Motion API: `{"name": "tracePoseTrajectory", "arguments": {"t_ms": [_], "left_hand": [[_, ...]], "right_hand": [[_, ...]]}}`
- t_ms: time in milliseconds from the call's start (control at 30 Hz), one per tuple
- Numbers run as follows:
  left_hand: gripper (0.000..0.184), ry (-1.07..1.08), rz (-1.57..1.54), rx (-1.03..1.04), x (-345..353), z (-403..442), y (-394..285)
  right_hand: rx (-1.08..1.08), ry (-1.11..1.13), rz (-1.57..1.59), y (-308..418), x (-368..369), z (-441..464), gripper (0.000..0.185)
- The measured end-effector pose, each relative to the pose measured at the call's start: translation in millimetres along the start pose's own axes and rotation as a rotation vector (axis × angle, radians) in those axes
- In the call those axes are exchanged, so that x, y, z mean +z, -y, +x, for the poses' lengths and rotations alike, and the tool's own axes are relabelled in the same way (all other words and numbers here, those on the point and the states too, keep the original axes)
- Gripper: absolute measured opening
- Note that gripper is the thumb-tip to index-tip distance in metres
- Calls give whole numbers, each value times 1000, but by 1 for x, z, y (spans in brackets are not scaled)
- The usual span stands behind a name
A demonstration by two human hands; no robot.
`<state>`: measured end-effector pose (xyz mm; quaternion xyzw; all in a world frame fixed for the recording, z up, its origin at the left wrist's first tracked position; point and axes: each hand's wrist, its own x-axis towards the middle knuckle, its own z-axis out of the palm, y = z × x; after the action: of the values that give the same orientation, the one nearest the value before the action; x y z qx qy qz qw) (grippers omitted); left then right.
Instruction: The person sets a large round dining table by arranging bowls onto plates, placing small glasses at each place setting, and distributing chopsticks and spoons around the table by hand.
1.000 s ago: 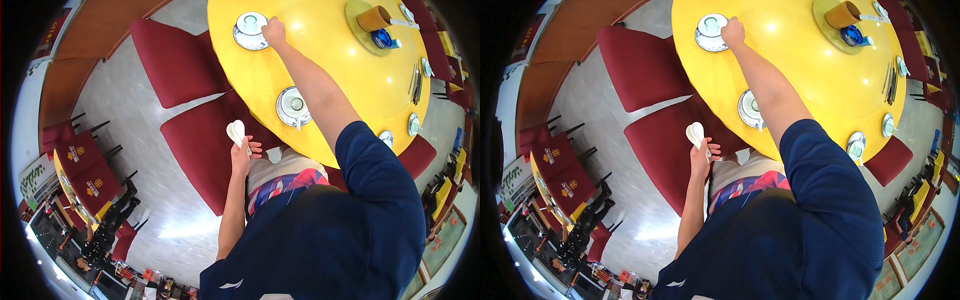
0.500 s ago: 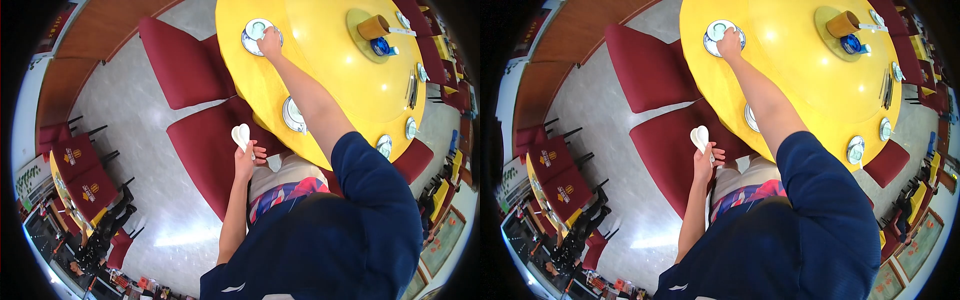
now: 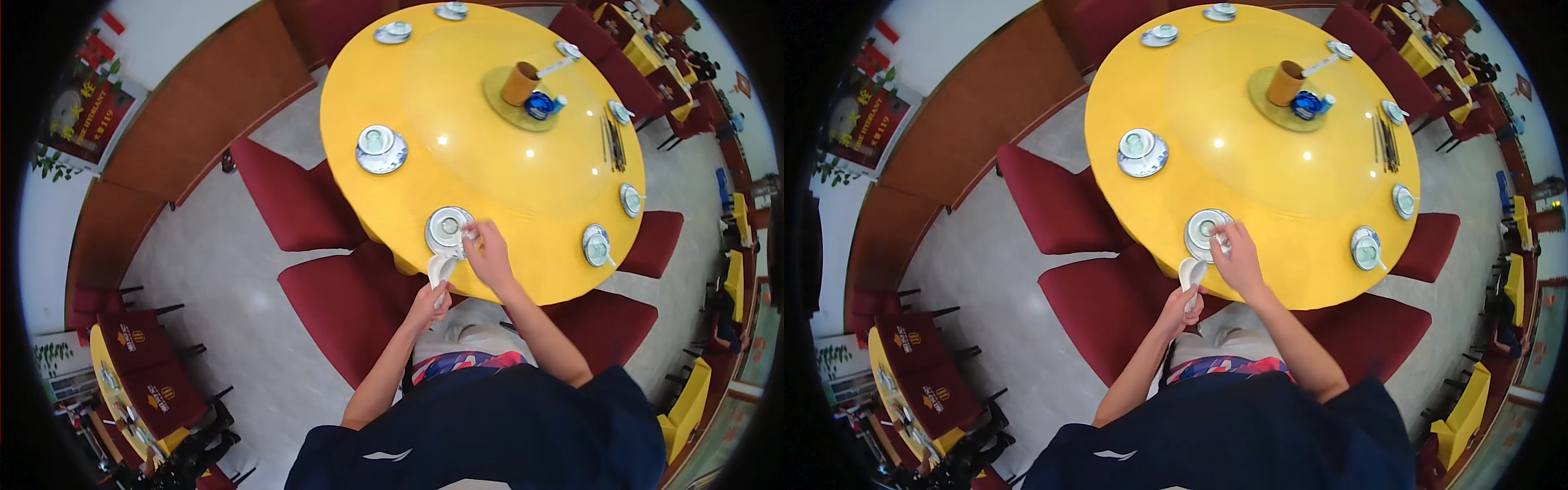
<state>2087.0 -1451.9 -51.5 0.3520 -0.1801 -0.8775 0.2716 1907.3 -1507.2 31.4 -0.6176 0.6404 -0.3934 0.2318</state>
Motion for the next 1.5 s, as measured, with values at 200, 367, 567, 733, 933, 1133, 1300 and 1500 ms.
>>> {"name": "tracePoseTrajectory", "arguments": {"t_ms": [200,367,567,733,933,1133,1300,1500], "left_hand": [[30,263,86,-263,68,-22,67],[32,374,290,-410,152,-36,164],[32,571,561,-556,268,-54,349],[31,619,530,-685,376,-91,482],[31,644,623,-665,459,-88,572],[38,647,725,-833,512,9,666],[54,619,384,-1067,580,115,742],[57,577,302,-787,725,188,758]], "right_hand": [[530,43,338,-65,-45,-173,23],[564,-235,452,-74,-123,-296,20],[602,-608,507,-146,-235,-489,22],[750,-815,756,-151,-341,-612,34],[763,-833,653,-202,-424,-683,31],[838,-894,757,-302,-487,-716,35],[856,-959,675,-418,-582,-688,37],[893,-605,820,-464,-764,-638,34]]}}
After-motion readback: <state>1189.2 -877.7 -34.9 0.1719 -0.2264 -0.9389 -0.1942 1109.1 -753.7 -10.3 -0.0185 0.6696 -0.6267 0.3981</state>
